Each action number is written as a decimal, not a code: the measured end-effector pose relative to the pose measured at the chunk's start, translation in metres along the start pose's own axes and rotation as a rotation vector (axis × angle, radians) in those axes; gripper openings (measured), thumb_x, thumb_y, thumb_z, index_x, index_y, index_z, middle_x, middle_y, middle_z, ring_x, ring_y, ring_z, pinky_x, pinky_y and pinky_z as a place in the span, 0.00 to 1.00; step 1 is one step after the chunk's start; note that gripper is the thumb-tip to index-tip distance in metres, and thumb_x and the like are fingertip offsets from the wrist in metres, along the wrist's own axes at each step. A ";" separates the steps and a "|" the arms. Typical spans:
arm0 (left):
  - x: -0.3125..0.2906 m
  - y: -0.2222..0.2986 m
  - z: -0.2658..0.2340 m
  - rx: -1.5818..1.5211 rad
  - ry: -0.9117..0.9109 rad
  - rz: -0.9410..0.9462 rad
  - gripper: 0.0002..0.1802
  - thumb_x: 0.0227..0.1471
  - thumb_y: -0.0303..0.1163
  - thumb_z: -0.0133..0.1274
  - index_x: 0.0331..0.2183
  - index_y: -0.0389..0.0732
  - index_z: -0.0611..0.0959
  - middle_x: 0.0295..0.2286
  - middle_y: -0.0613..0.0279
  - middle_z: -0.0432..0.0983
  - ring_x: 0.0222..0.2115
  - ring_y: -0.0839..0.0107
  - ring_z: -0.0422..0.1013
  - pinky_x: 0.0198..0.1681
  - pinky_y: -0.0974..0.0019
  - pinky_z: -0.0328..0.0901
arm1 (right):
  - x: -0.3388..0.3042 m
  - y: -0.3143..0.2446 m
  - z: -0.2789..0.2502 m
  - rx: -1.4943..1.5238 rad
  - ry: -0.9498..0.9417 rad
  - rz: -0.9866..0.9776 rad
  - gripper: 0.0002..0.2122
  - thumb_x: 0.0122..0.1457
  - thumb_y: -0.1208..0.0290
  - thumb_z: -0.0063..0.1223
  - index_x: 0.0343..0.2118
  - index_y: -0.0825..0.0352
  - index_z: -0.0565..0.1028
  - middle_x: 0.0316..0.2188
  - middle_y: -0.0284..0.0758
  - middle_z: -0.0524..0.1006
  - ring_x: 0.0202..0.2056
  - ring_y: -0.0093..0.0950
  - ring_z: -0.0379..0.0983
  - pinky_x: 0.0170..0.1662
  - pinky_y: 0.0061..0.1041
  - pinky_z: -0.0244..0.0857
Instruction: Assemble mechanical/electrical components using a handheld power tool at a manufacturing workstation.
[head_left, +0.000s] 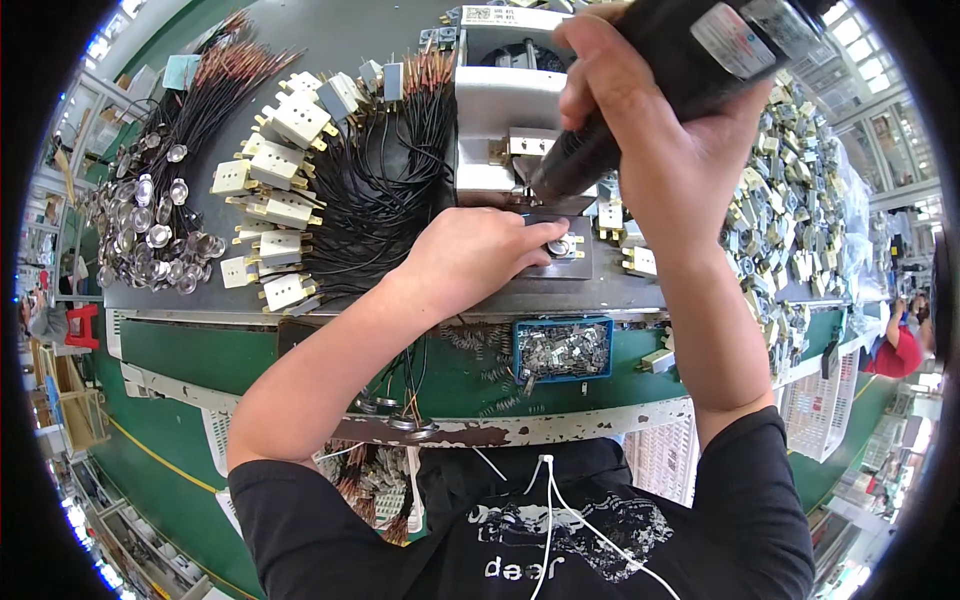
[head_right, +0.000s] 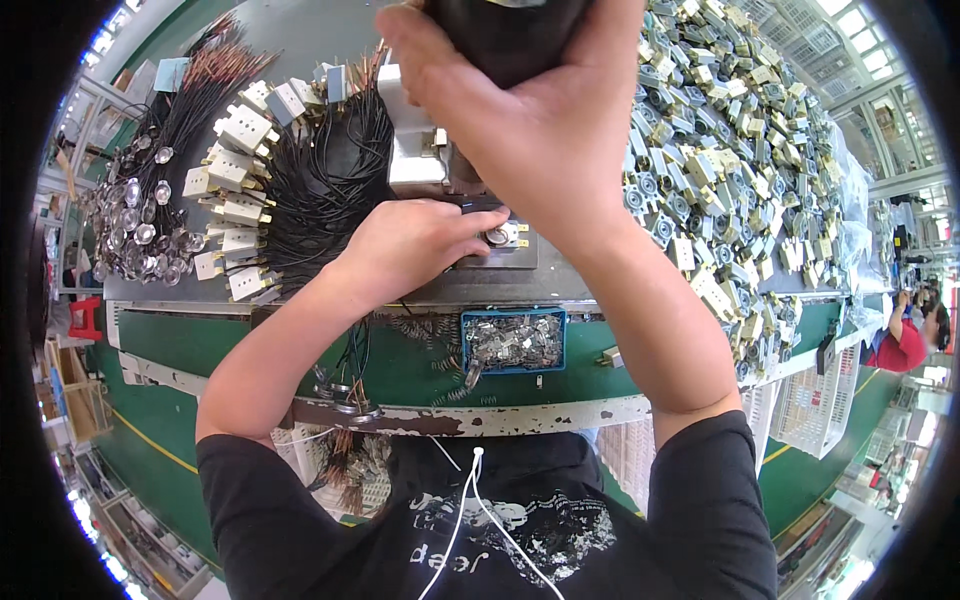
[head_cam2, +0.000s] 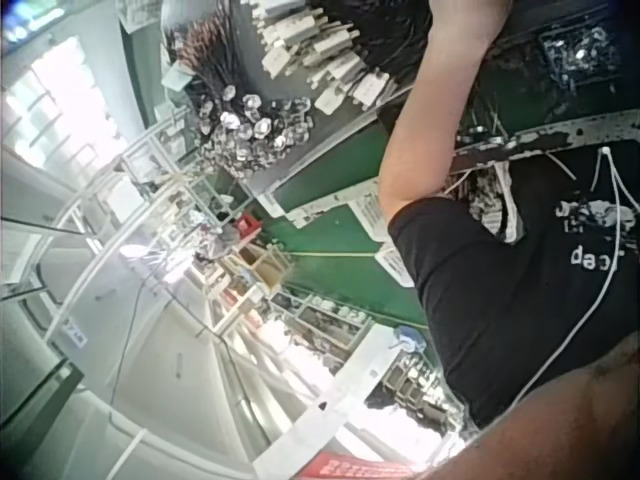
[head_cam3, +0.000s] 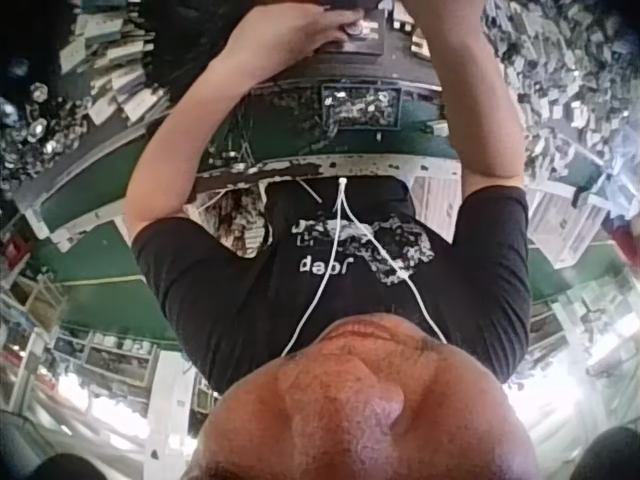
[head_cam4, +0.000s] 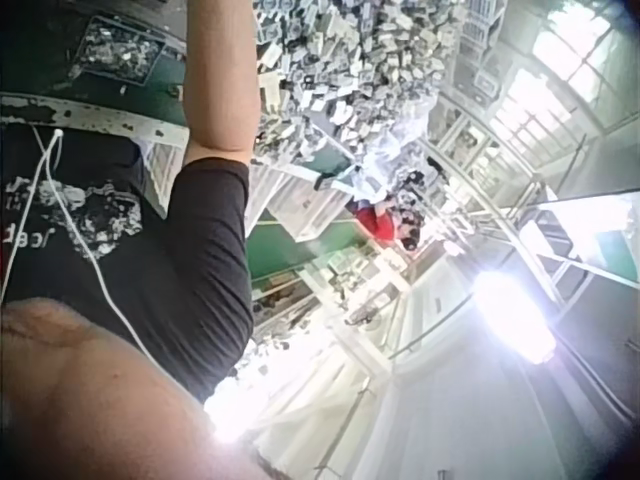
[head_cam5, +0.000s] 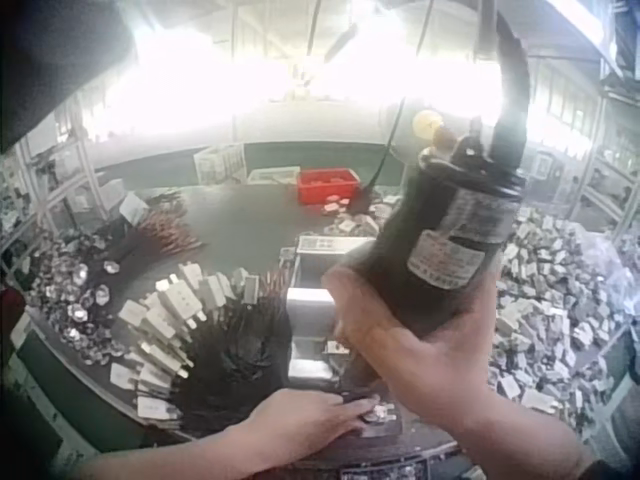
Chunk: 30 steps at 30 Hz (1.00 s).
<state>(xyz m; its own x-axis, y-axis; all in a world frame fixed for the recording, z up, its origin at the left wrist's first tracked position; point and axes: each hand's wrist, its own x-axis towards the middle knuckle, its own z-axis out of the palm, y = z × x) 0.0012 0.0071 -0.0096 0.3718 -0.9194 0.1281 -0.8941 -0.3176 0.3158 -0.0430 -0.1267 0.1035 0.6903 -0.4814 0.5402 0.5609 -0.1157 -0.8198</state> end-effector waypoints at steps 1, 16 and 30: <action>0.001 0.000 0.001 -0.023 -0.009 -0.007 0.20 0.57 0.45 0.57 0.51 0.53 0.83 0.27 0.60 0.82 0.31 0.59 0.80 0.32 0.56 0.73 | 0.002 -0.001 -0.008 -0.004 0.005 -0.001 0.13 0.57 0.82 0.63 0.45 0.73 0.74 0.29 0.36 0.80 0.25 0.22 0.77 0.26 0.21 0.72; 0.009 0.002 -0.011 -0.109 -0.082 -0.046 0.20 0.59 0.47 0.55 0.50 0.53 0.82 0.34 0.60 0.84 0.37 0.58 0.80 0.39 0.55 0.74 | -0.010 0.015 -0.072 -0.053 -0.159 -0.087 0.12 0.63 0.82 0.59 0.47 0.76 0.73 0.33 0.42 0.80 0.24 0.25 0.76 0.28 0.25 0.72; 0.009 0.003 -0.011 -0.086 -0.120 -0.060 0.19 0.58 0.45 0.56 0.50 0.52 0.82 0.33 0.61 0.84 0.38 0.59 0.79 0.39 0.56 0.73 | -0.016 0.009 -0.061 -0.072 -0.233 -0.093 0.45 0.62 0.85 0.56 0.74 0.62 0.36 0.35 0.41 0.80 0.24 0.24 0.75 0.28 0.24 0.71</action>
<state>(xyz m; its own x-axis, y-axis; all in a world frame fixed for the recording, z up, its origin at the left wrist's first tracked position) 0.0044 0.0004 0.0027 0.3865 -0.9223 -0.0048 -0.8446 -0.3560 0.4000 -0.0771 -0.1731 0.0761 0.7289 -0.2535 0.6360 0.5985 -0.2151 -0.7717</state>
